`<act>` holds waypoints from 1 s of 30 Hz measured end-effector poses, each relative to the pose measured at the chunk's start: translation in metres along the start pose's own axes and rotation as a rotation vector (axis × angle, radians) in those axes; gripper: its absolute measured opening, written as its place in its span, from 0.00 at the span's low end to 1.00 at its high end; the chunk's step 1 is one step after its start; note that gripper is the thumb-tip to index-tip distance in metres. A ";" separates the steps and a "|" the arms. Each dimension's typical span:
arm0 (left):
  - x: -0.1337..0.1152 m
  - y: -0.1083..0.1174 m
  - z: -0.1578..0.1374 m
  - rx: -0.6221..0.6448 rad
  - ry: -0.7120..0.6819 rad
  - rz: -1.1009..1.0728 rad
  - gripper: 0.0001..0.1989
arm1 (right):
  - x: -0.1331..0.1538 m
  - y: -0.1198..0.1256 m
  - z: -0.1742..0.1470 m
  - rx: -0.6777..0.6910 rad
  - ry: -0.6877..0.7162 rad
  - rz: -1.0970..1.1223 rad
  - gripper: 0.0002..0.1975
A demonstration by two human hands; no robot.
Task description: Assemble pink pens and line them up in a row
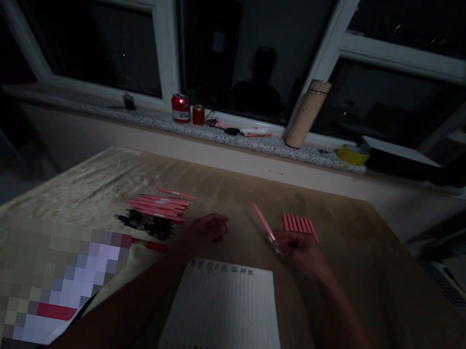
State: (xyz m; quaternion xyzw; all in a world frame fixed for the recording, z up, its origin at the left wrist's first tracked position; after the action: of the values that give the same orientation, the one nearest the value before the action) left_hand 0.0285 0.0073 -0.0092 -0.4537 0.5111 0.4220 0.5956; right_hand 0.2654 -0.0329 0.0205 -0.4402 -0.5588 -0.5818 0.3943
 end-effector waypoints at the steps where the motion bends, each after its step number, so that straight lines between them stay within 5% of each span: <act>1: 0.003 -0.001 0.001 0.007 0.006 0.007 0.22 | -0.005 0.018 0.004 -0.085 -0.006 -0.008 0.10; 7: 0.009 -0.001 0.001 0.033 -0.002 0.033 0.20 | -0.049 0.110 0.013 -0.360 -0.116 -0.152 0.12; 11: 0.008 -0.001 0.001 0.034 0.004 0.050 0.20 | -0.072 0.142 0.012 -0.424 -0.182 -0.354 0.09; 30: 0.007 -0.002 0.000 0.023 0.022 0.076 0.20 | -0.082 0.144 0.015 -0.400 -0.177 -0.597 0.09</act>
State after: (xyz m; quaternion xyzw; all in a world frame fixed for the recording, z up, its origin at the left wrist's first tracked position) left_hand 0.0316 0.0067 -0.0155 -0.4317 0.5393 0.4335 0.5786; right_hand 0.4281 -0.0297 -0.0142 -0.3749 -0.5697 -0.7286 0.0632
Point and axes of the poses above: each hand's wrist, its own z-axis towards the middle knuckle, its own y-axis out of the back of the hand, x = y × z, the point moved 8 cm from there along z, towards the middle knuckle, and after that the axes turned 6 degrees about -x, right-handed, at the moved point
